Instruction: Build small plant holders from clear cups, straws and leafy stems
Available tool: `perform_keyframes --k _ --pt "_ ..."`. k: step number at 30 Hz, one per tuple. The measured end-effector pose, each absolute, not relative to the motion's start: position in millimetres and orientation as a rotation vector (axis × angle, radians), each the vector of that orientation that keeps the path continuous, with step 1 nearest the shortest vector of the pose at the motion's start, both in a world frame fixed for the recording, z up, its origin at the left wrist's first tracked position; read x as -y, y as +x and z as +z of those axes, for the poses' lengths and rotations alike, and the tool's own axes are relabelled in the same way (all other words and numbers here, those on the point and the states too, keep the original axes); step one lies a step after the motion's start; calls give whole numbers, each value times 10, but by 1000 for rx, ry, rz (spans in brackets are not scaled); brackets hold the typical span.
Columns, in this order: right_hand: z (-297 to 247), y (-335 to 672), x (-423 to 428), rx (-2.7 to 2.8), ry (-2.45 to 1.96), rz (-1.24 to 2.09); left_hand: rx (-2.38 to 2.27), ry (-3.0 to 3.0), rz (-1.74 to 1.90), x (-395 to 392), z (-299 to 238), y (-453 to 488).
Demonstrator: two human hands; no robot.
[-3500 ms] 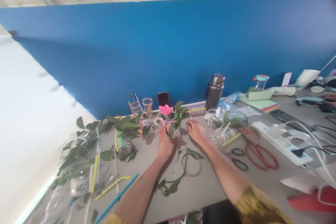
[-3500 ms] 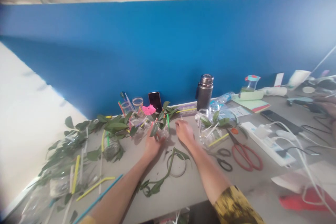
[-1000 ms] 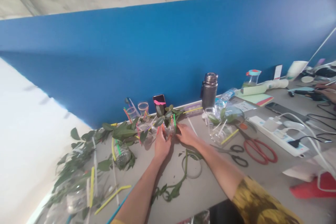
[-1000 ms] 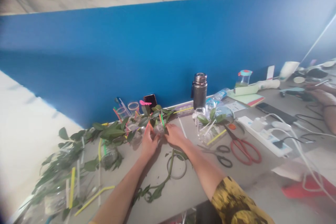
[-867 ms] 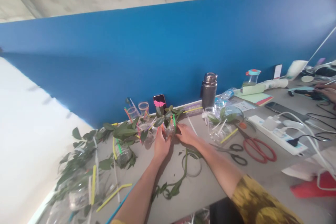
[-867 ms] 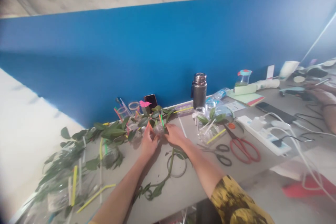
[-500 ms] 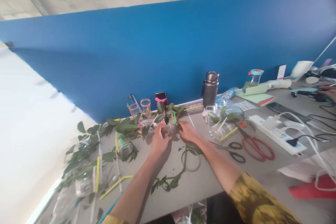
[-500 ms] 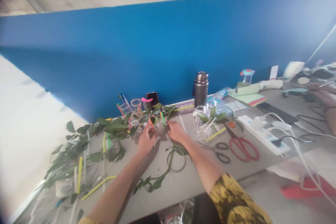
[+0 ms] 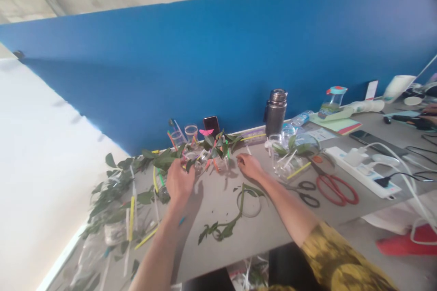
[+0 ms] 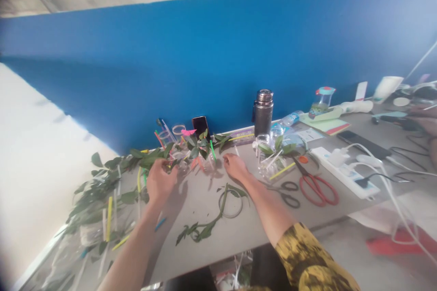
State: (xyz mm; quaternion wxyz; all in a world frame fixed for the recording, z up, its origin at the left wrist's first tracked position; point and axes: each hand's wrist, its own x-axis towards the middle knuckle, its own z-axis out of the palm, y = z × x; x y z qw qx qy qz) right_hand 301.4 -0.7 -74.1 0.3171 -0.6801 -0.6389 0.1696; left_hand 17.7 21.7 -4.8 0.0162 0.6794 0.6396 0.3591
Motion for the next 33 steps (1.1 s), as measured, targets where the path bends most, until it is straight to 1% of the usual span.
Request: perform_keyframes --k 3,5,7,9,14,17,19,23,28,30,33 --pt "-753 3023 -4 1685 -1791 458 -2014 2353 938 -349 -63 123" --pt "-749 3026 -7 1692 -1784 454 -1956 2397 807 -443 -106 113" --pt "-744 3028 -8 1696 -1779 446 -1890 2354 802 -525 -157 117" --pt "-744 3031 -9 1700 -1779 440 -1854 2261 949 -591 -202 119" --pt "-771 3038 -23 1712 -1789 437 -1724 1925 1529 -700 -250 68" --pt "-773 3037 -31 1712 -1806 429 -1678 1715 1705 -735 -238 26" --pt "-760 3034 -33 1707 -1824 433 -1649 1652 1754 -741 -227 1" --pt "-723 3030 -28 1699 -1854 451 -1704 1889 1621 -713 -212 -56" --pt "-718 3027 -23 1711 -1868 434 -1906 2171 1470 -655 -152 -174" --pt "-722 3027 -20 1719 -1873 425 -1983 2119 1490 -655 -107 -300" --pt "-722 3030 -14 1733 -1871 424 -2133 1859 1511 -683 -46 -613"
